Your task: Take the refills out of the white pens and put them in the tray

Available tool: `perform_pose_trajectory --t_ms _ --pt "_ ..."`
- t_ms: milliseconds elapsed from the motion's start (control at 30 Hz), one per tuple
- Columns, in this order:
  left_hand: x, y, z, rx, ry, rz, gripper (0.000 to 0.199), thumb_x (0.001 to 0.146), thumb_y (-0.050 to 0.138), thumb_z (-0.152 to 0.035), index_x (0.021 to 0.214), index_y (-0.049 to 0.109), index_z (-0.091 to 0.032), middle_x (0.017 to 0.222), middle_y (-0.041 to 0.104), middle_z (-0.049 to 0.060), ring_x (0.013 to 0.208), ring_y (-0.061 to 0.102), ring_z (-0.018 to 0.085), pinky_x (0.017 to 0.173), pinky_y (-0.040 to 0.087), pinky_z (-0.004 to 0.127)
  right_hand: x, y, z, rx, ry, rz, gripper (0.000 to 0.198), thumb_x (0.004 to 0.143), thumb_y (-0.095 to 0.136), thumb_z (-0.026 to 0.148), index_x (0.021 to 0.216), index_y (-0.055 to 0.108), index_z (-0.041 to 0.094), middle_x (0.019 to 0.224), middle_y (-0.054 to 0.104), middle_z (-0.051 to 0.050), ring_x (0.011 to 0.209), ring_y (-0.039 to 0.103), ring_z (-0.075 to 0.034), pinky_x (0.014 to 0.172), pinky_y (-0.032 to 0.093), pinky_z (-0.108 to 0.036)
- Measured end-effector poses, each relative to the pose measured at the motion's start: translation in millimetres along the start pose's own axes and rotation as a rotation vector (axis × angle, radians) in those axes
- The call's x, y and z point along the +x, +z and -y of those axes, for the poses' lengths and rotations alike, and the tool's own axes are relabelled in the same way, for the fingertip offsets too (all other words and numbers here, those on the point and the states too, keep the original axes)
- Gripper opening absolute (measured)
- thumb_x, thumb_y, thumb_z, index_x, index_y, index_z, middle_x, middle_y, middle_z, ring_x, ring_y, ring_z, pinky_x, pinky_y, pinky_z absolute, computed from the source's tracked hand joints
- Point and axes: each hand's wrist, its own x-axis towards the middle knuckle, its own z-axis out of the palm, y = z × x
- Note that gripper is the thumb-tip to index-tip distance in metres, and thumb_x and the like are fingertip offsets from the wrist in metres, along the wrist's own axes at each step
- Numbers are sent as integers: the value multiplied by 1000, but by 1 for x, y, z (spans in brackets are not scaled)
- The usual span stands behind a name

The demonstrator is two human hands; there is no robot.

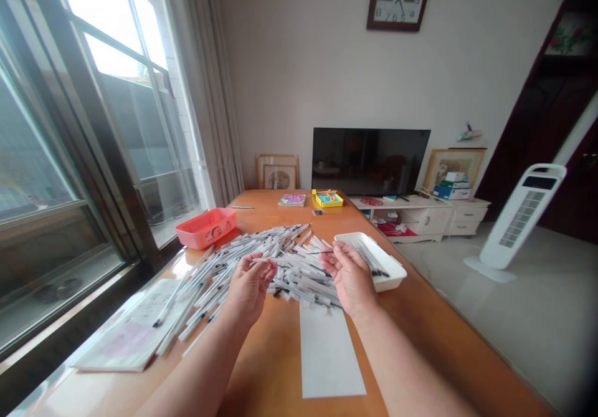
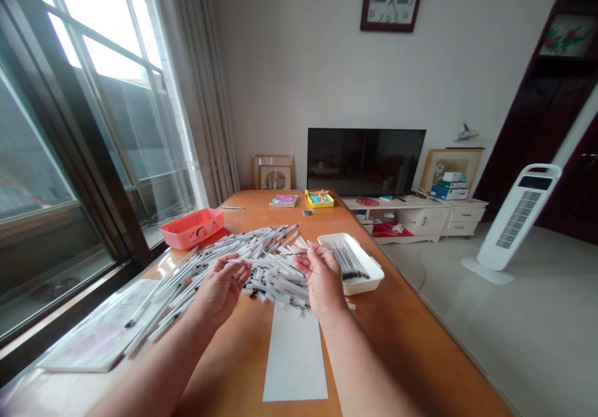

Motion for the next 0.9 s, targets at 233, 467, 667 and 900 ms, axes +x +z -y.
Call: perform_pose_trajectory --t_ms 233,467,667,900 --pt "0 -1 0 -58 -44 -30 35 73 76 -7 97 54 -20 82 69 3 76 71 13 74 59 23 -2 1 4 -62 -20 21 33 78 77 41 101 62 22 95 74 -5 81 72 -18 70 57 -29" --pt "-3 1 -1 -54 -69 -16 35 74 75 -6 97 53 -20 82 69 2 77 72 13 74 59 23 -7 4 2 -88 -12 36 36 78 78 41 103 62 21 96 74 -6 82 71 -18 67 54 -28" --pt "-12 6 0 12 -182 89 27 73 78 -11 87 56 -17 83 69 4 76 70 12 73 56 22 -6 1 -3 -254 -70 5 42 80 73 46 112 64 21 97 75 -7 88 70 -21 58 45 -24" --pt "-30 14 0 369 -304 402 25 73 82 -27 90 68 -16 79 69 4 69 62 12 70 46 25 -6 1 -2 -399 -74 10 54 78 73 50 121 62 19 94 76 -8 88 68 -22 68 49 -29"
